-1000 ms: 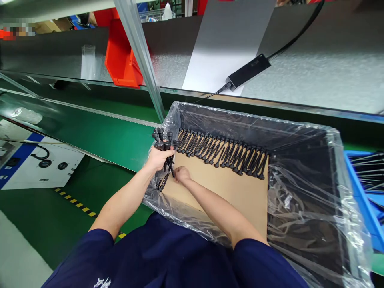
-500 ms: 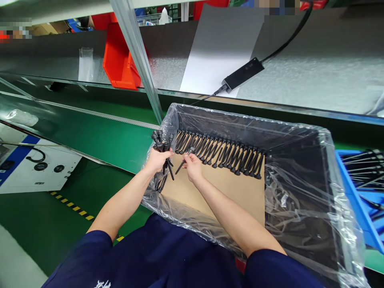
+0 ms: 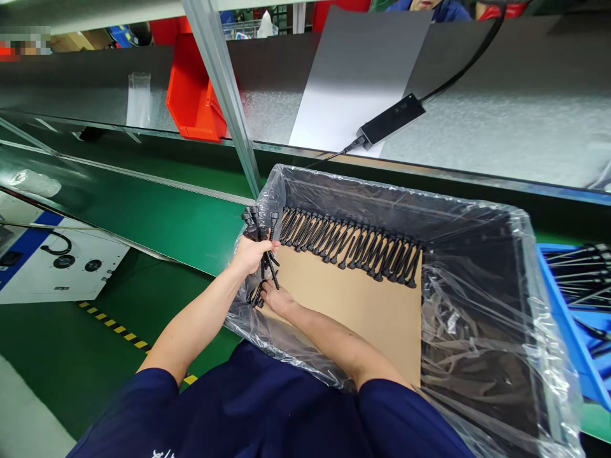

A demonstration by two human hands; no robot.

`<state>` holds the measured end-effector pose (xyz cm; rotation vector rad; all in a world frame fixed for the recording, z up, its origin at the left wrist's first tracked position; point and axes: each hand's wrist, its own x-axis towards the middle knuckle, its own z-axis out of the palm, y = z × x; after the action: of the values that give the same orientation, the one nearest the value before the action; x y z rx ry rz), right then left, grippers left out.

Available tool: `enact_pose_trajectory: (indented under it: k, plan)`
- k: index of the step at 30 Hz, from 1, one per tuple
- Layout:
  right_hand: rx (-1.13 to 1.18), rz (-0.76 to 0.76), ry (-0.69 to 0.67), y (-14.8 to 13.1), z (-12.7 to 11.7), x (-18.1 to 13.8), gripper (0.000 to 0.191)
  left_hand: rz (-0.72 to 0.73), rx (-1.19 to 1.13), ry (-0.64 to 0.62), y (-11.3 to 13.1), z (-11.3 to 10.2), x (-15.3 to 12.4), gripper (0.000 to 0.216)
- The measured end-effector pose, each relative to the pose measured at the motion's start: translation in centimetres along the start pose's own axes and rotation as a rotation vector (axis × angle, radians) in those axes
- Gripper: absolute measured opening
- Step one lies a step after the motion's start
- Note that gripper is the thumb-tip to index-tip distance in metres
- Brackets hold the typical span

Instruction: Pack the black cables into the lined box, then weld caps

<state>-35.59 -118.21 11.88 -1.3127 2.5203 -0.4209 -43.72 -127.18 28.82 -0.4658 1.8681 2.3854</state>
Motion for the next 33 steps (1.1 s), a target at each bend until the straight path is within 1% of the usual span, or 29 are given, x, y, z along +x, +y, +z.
enact_pose_trajectory:
  k: [1, 3, 5, 7, 9, 11, 12, 13, 14, 16, 18, 20, 22, 23, 24, 26, 27, 28, 29, 31, 33]
  plan:
    - [0.055, 0.007, 0.019, 0.0, 0.1, 0.0, 0.024, -0.007, -0.012, 0.004, 0.1, 0.0, 0.0, 0.020]
    - [0.241, 0.078, 0.082, 0.3, 0.1, -0.5, 0.022, -0.023, -0.031, 0.015, 0.3, 0.1, -0.2, 0.021]
    - [0.418, 0.186, 0.150, 1.2, -0.4, -1.3, 0.022, -0.042, -0.039, 0.019, 0.6, 0.2, -0.3, 0.023]
    - [0.589, 0.312, 0.220, 2.7, -1.6, -2.3, 0.020, -0.059, -0.038, 0.012, 0.7, 0.2, -0.3, 0.028]
    - [0.850, 0.466, 0.327, 4.3, -3.7, -3.0, 0.022, -0.062, -0.010, 0.003, 0.6, 0.2, -0.3, 0.031]
    - [1.220, 0.579, 0.489, 5.5, -6.7, -3.3, 0.032, -0.042, 0.042, -0.009, 0.3, 0.1, -0.2, 0.032]
    - [1.376, 0.584, 0.573, 5.7, -8.3, -3.3, 0.038, -0.024, 0.073, -0.023, 0.1, 0.1, -0.2, 0.031]
    - [1.491, 0.556, 0.646, 5.6, -9.9, -3.1, 0.043, -0.002, 0.103, -0.047, 0.0, 0.1, -0.2, 0.030]
    - [1.554, 0.514, 0.694, 5.3, -11.4, -2.9, 0.045, 0.018, 0.127, -0.082, -0.2, 0.1, -0.3, 0.029]
    - [1.579, 0.459, 0.739, 4.3, -13.8, -2.3, 0.041, 0.043, 0.170, -0.176, -0.5, 0.2, -0.5, 0.027]
    - [1.593, 0.468, 0.760, 3.8, -15.0, -1.8, 0.036, 0.050, 0.205, -0.236, -0.7, 0.4, -0.7, 0.024]
    - [1.659, 0.497, 0.843, 4.3, -15.2, -1.4, 0.037, 0.065, 0.237, -0.205, -0.9, 0.5, -0.8, 0.022]
    - [1.718, 0.574, 0.927, 6.0, -14.3, -1.1, 0.038, 0.074, 0.256, -0.135, -1.0, 0.5, -0.7, 0.021]
    - [1.693, 0.666, 0.912, 6.9, -13.5, -1.0, 0.037, 0.068, 0.259, -0.105, -1.0, 0.4, -0.7, 0.019]
    - [1.630, 0.785, 0.844, 7.8, -12.5, -0.9, 0.035, 0.056, 0.257, -0.086, -1.0, 0.3, -0.6, 0.018]
    - [1.449, 1.017, 0.613, 8.6, -10.2, -0.7, 0.033, 0.026, 0.230, -0.068, -0.9, 0.2, -0.4, 0.018]
    - [1.368, 1.093, 0.498, 8.5, -8.9, -0.6, 0.033, 0.014, 0.209, -0.062, -0.8, 0.1, -0.4, 0.019]
    - [1.311, 1.133, 0.409, 8.1, -7.7, -0.4, 0.032, 0.003, 0.185, -0.057, -0.7, 0.0, -0.3, 0.019]
    - [1.285, 1.146, 0.350, 7.4, -6.5, -0.1, 0.032, -0.012, 0.162, -0.058, -0.5, 0.0, -0.3, 0.018]
    - [1.249, 1.145, 0.281, 5.8, -4.8, 0.5, 0.032, -0.037, 0.124, -0.056, -0.2, -0.1, -0.3, 0.014]
    - [1.143, 1.115, 0.218, 4.5, -3.7, 1.3, 0.031, -0.043, 0.098, -0.059, 0.0, -0.1, -0.2, 0.012]
